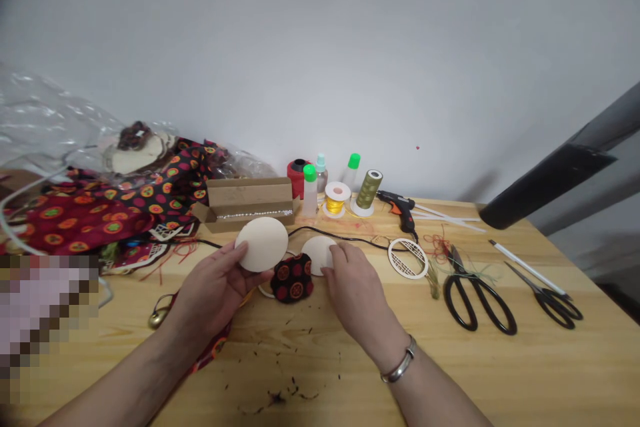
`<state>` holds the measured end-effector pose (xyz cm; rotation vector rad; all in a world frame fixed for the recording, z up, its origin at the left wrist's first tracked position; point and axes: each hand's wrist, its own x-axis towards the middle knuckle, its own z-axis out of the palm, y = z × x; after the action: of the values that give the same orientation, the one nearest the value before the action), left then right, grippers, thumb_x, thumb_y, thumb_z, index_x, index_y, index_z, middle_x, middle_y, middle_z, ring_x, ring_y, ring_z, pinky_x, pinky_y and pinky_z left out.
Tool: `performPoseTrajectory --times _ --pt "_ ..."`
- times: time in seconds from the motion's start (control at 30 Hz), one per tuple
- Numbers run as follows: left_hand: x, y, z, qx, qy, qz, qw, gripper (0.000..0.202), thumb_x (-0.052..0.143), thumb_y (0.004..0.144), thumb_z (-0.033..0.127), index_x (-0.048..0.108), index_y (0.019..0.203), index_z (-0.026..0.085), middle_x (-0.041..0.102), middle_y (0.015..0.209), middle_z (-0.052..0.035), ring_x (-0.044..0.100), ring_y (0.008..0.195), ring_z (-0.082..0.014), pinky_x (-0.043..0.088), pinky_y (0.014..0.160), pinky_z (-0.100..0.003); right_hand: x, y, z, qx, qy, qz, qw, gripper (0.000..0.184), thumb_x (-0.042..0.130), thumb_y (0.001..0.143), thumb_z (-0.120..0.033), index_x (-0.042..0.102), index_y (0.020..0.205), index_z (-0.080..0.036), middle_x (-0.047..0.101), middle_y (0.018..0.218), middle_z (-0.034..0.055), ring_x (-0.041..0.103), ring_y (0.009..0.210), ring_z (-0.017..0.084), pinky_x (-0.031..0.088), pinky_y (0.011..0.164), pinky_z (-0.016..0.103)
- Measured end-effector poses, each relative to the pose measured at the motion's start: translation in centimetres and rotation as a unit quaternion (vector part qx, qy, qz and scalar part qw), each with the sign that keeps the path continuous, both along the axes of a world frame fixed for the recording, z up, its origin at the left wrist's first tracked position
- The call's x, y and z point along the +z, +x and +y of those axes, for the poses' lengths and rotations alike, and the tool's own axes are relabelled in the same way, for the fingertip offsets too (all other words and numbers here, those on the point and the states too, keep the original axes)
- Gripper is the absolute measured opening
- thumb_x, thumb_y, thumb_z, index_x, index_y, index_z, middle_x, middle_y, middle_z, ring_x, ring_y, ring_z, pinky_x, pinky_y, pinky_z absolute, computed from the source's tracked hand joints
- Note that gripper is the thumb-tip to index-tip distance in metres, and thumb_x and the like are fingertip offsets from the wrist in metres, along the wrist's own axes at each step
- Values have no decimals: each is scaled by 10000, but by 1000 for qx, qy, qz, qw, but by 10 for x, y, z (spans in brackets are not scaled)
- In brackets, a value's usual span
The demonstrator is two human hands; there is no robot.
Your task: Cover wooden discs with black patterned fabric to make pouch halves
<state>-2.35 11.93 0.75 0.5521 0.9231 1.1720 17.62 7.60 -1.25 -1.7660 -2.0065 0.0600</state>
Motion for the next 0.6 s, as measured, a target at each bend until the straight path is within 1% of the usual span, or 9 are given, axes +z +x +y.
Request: performPoseTrajectory --times 0.07,0.13,0.2,0.27,0.37,0.43,0.47,0.53,0.6 --pt "1 0 0 4 -2 -3 1000 196 507 844 113 654 969 76 708 975 -139 677 759 -192 611 548 -310 2 -2 -1 39 20 30 999 129 512 871 -113 625 925 -144 636 911 106 590 828 226 513 730 358" --pt "2 0 -1 12 -2 -4 1000 195 509 843 114 651 973 80 709 967 -129 676 752 -188 610 542 -306 3 -6 -2 113 29 54 992 151 489 888 -114 633 896 -159 633 864 87 575 773 199 508 686 324" --pt "2 0 0 16 2 -5 1000 204 513 844 122 647 994 85 711 953 -120 673 739 -181 609 541 -302 2 -12 -4 181 30 48 982 168 487 884 -100 634 937 -163 643 914 92 557 793 194 501 704 321" --pt "1 -1 0 14 5 -9 1000 221 519 841 125 645 1019 88 712 946 -115 671 727 -174 607 541 -294 0 -18 -5 222 11 19 975 205 491 868 -74 630 983 -170 651 984 93 539 831 197 493 746 336" --pt "0 -1 1 11 5 -16 1000 243 528 833 118 642 1046 96 714 957 -111 675 732 -175 606 545 -290 0 -24 -7 268 -39 -16 963 420 482 810 -1 575 1164 -205 620 1173 77 513 1002 211 463 861 375" --pt "0 -1 1 1 3 -19 1000 242 532 831 117 644 1043 94 717 953 -116 683 747 -186 606 555 -292 2 -24 -7 292 -62 -26 954 594 467 765 35 484 1295 -234 542 1321 55 456 1146 224 416 949 416" --pt "0 -1 1 -9 1 -20 1000 240 534 829 118 646 1040 92 719 949 -121 687 757 -194 607 563 -296 4 -23 -7 300 -68 -24 951 639 459 753 42 454 1326 -242 511 1360 45 429 1193 225 391 979 428" --pt "0 0 0 -32 -7 -20 999 236 543 820 117 648 1028 82 723 930 -133 693 755 -207 607 571 -303 8 -21 -7 303 -64 0 951 606 446 764 30 473 1307 -236 526 1342 44 424 1210 215 371 1002 424" --pt "-1 1 -1 -50 -15 -14 999 231 557 807 112 649 1015 74 724 925 -141 694 741 -212 606 563 -308 11 -19 -7 289 -51 39 955 478 438 801 -1 546 1218 -208 591 1238 63 472 1147 203 397 975 394"
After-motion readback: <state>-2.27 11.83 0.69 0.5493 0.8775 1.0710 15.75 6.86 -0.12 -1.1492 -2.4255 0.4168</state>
